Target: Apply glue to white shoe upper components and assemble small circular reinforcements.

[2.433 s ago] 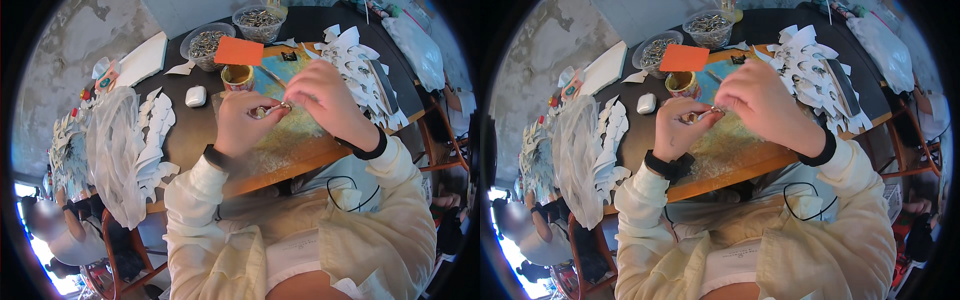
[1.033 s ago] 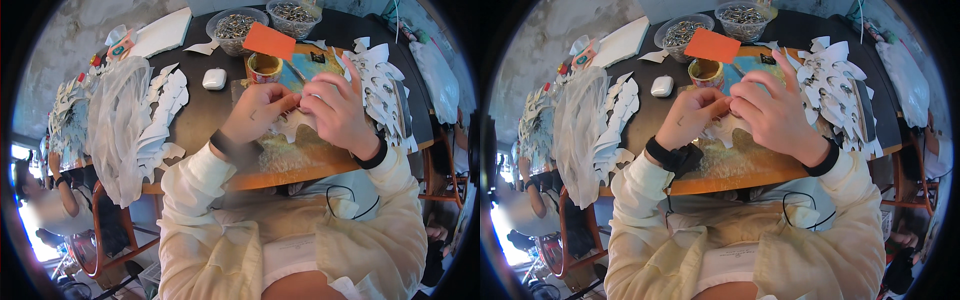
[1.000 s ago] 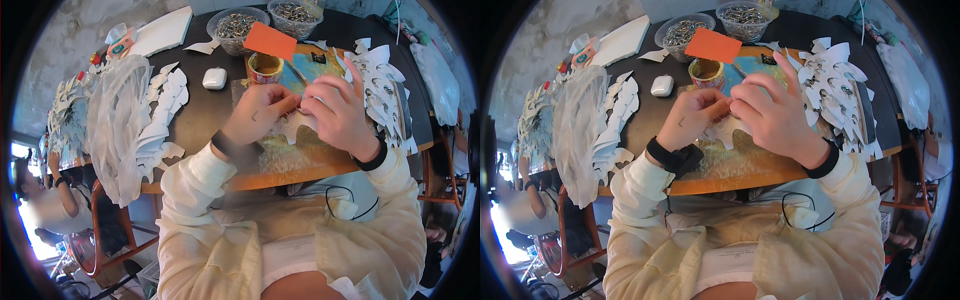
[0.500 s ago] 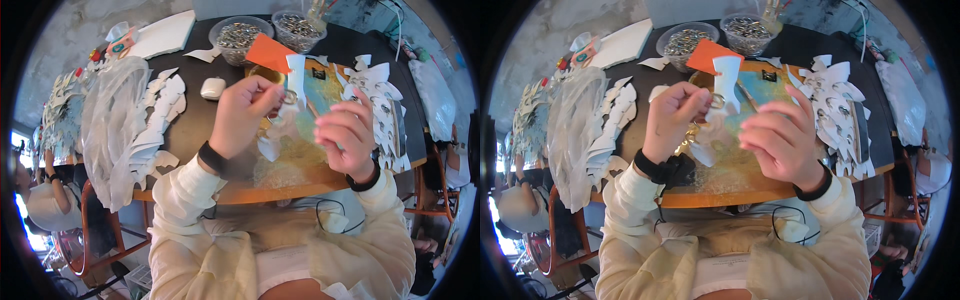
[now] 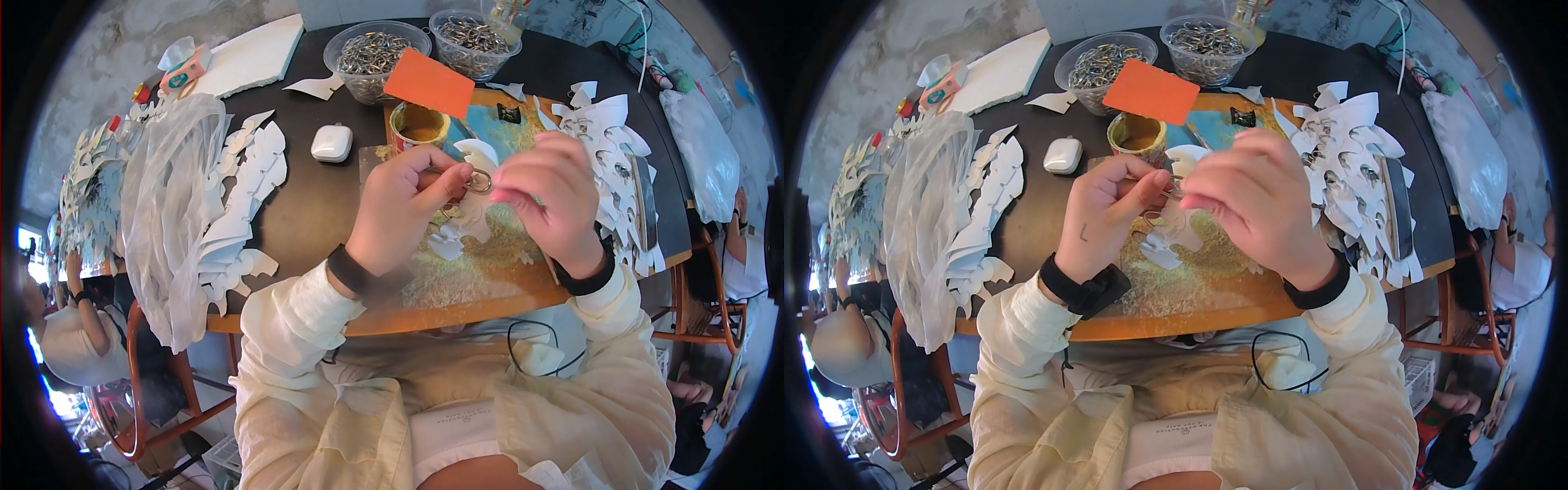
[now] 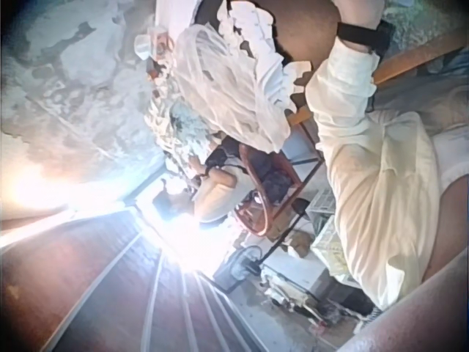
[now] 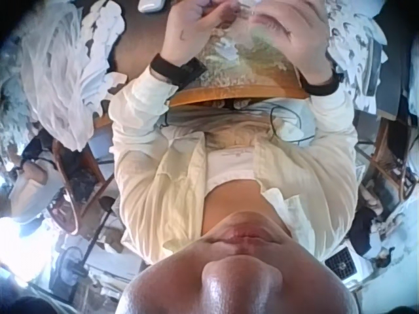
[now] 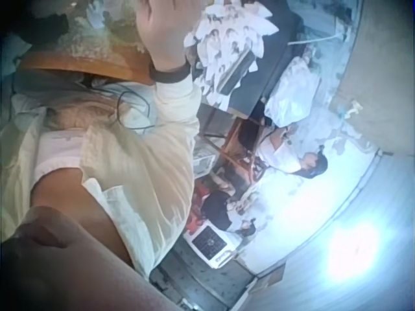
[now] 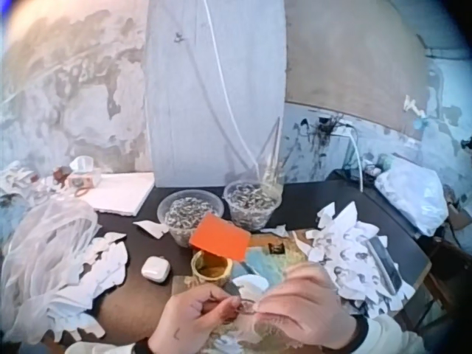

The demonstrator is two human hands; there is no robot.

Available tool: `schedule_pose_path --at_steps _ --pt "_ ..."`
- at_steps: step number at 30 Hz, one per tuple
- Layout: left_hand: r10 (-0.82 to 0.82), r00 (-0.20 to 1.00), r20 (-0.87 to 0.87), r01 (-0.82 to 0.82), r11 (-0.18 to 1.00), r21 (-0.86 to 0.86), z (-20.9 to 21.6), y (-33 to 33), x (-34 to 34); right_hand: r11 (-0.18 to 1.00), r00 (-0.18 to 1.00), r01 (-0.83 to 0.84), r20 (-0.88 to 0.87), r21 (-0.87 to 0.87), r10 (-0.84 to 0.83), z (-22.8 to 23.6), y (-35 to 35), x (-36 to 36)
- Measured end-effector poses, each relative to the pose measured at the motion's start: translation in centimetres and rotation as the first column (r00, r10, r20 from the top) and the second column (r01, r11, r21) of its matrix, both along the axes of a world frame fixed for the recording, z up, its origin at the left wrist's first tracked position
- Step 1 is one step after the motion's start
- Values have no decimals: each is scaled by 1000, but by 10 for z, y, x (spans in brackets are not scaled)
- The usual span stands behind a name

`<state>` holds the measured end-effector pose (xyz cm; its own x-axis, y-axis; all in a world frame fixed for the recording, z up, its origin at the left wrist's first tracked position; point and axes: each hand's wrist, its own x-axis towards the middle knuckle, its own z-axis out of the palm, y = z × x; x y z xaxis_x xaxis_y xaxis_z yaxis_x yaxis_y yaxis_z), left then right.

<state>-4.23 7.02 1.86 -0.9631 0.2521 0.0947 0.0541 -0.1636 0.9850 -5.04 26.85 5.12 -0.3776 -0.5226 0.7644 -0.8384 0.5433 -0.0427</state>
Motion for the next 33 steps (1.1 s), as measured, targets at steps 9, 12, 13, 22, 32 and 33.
schedule_pose_path --at_steps 9,12,13,22,32,33 --pt "-155 984 -88 146 984 -99 -1 2 0 963 834 -254 484 -87 264 -4 8 -27" --pt "-203 978 -47 194 970 -146 -2 1 -1 942 769 -337 578 1 274 -11 17 -30" --pt "-207 977 -42 199 969 -146 -5 1 -2 945 762 -328 595 11 257 -12 17 -29" --pt "-213 975 -69 165 892 -420 4 -3 -1 970 825 -240 531 21 193 -8 11 -18" --pt "-180 982 62 189 963 -195 -6 -8 -11 986 999 30 33 162 -36 -4 1 -10" --pt "-180 981 73 190 967 -167 -8 -9 -12 986 999 26 31 164 -31 -2 1 -8"
